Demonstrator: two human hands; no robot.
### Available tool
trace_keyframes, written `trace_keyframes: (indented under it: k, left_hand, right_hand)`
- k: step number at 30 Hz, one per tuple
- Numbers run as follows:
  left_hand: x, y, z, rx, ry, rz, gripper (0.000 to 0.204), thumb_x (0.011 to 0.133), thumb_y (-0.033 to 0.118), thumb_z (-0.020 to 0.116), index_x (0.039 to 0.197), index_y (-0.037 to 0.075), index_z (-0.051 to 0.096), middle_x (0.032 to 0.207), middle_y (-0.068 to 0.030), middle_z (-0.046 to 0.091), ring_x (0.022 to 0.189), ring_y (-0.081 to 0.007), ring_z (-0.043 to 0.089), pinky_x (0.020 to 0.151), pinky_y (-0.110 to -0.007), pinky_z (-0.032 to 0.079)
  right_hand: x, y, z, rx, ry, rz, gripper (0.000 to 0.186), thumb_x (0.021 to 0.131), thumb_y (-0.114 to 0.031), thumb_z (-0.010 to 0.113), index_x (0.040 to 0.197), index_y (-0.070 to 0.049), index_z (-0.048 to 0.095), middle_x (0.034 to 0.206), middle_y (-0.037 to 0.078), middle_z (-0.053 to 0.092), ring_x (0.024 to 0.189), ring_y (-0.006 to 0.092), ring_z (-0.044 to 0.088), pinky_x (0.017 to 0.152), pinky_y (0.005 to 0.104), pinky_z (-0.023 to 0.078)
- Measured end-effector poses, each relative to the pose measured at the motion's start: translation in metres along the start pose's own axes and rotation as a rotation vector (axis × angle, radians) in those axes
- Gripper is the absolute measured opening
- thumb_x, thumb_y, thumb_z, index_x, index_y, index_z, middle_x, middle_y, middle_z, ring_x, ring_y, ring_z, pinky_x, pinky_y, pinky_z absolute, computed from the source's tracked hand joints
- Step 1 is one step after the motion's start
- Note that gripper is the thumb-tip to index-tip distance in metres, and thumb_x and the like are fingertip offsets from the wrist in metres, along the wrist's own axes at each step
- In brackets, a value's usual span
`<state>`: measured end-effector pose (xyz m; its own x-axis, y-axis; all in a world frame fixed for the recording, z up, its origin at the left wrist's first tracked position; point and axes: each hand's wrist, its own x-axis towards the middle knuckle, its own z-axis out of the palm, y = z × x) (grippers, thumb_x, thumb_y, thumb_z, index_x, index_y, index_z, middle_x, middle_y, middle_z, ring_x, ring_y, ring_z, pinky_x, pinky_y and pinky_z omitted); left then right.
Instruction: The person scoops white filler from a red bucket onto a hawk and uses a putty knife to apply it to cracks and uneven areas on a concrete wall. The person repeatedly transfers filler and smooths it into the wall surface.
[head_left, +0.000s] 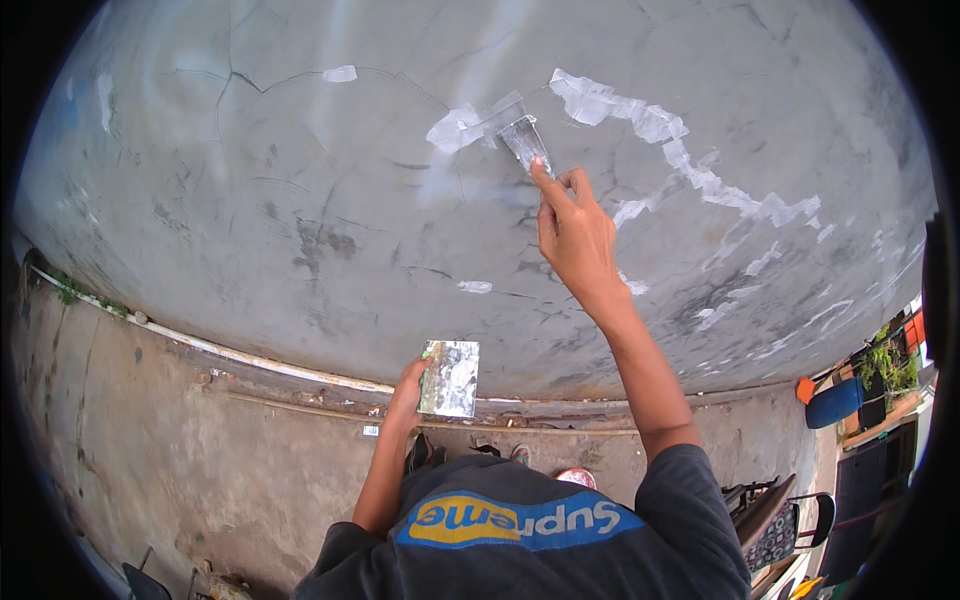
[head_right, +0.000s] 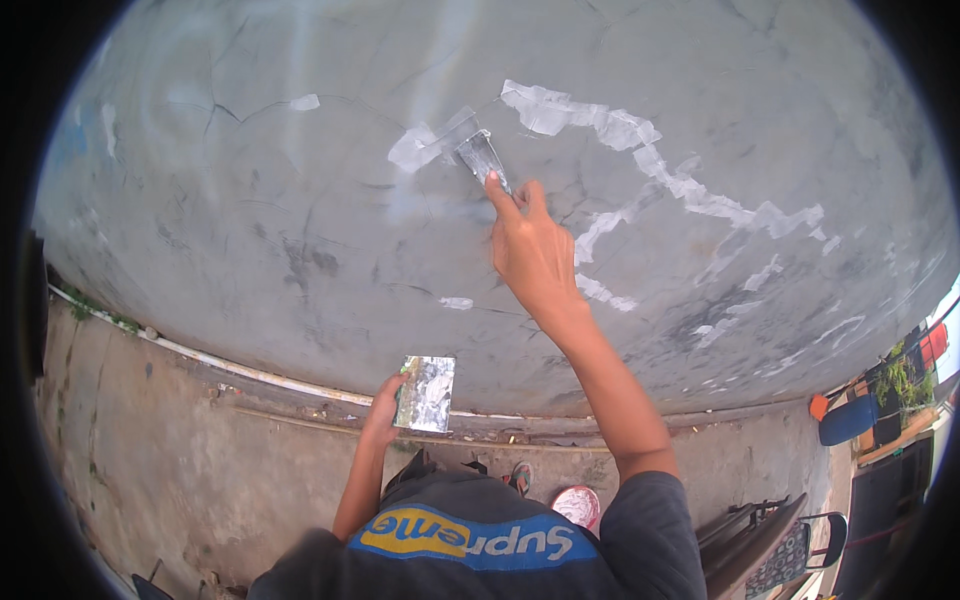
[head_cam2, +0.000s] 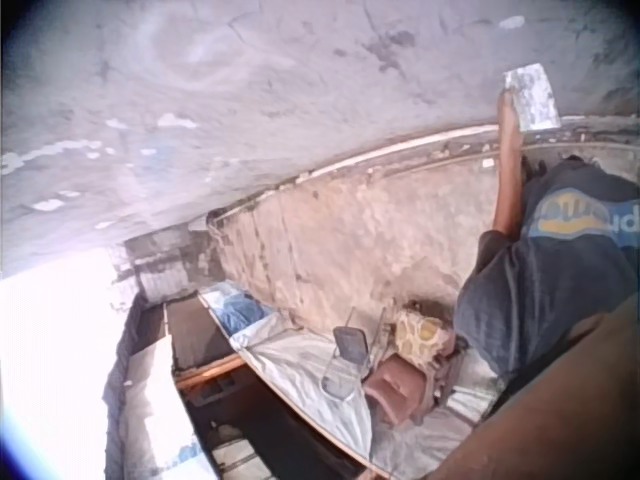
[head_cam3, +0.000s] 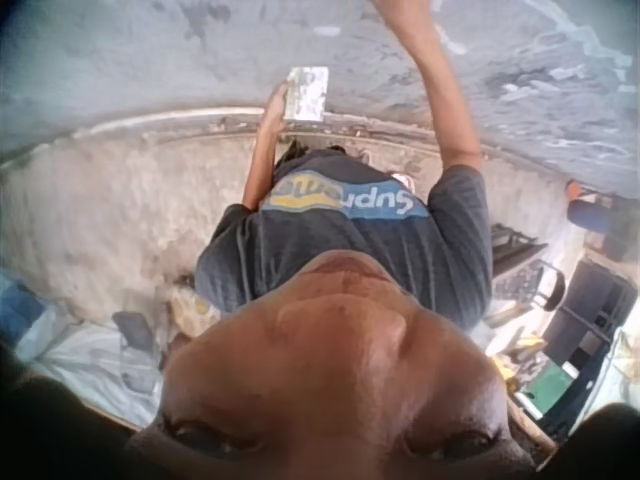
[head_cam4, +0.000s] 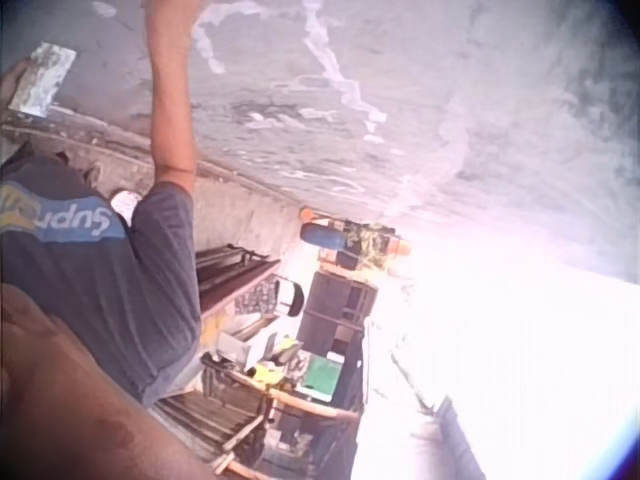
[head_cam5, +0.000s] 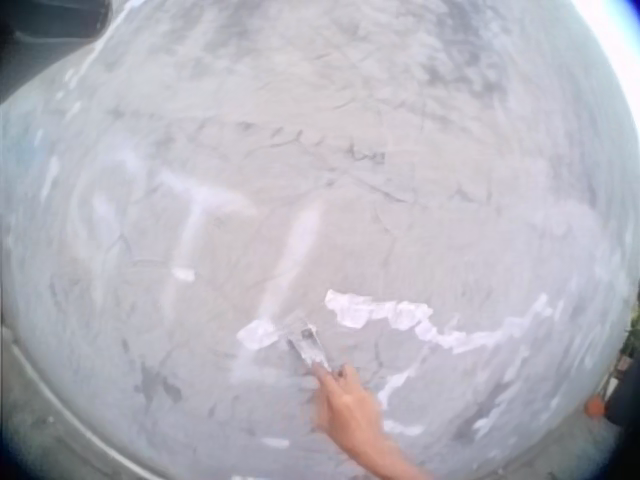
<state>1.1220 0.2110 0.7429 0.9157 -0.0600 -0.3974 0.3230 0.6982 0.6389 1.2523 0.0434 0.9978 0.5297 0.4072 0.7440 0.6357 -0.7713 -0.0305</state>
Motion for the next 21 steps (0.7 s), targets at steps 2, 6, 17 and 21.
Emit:
trace_keyframes:
  k: [2,6,17,21]
  left_hand:
    - [0.001,0.0,-0.008,-0.012,0.015,0.016,0.038,0.095,0.026,0.049,0.121,-0.002,0.052,0.106,-0.0108,0.065,0.09,-0.0188,0.067,0.079,-0.034,0.056]
    - [0.005,-0.001,-0.017,-0.01,0.047,0.01,0.039,0.095,0.026,0.049,0.122,-0.002,0.051,0.106,-0.0109,0.065,0.091,-0.0187,0.066,0.08,-0.034,0.055]
    - [0.005,-0.004,-0.017,-0.02,0.015,0.039,0.037,0.095,0.025,0.048,0.122,-0.002,0.052,0.107,-0.0107,0.065,0.093,-0.0191,0.066,0.081,-0.034,0.055]
    - [0.006,-0.005,-0.018,0.011,0.03,0.033,0.041,0.094,0.028,0.05,0.123,-0.002,0.052,0.109,-0.0102,0.063,0.097,-0.0184,0.064,0.082,-0.033,0.054]
  right_hand:
    - [-0.001,0.0,-0.002,0.093,0.024,-0.035,0.046,0.08,0.001,0.062,0.125,-0.01,0.06,0.093,0.011,0.053,0.053,0.0252,0.056,0.046,0.0357,0.045]
    - [0.019,-0.009,-0.014,0.182,0.077,-0.083,0.046,0.08,0.002,0.063,0.124,-0.011,0.061,0.091,0.008,0.053,0.053,0.0215,0.054,0.047,0.0347,0.044]
    - [0.005,0.023,-0.003,0.164,0.126,-0.134,0.047,0.08,0.002,0.064,0.125,-0.012,0.061,0.089,0.007,0.054,0.053,0.0198,0.052,0.045,0.0335,0.042]
    - [0.026,0.011,-0.016,0.126,0.124,-0.101,0.047,0.08,0.002,0.064,0.125,-0.012,0.061,0.089,0.007,0.054,0.053,0.0202,0.053,0.045,0.0331,0.042]
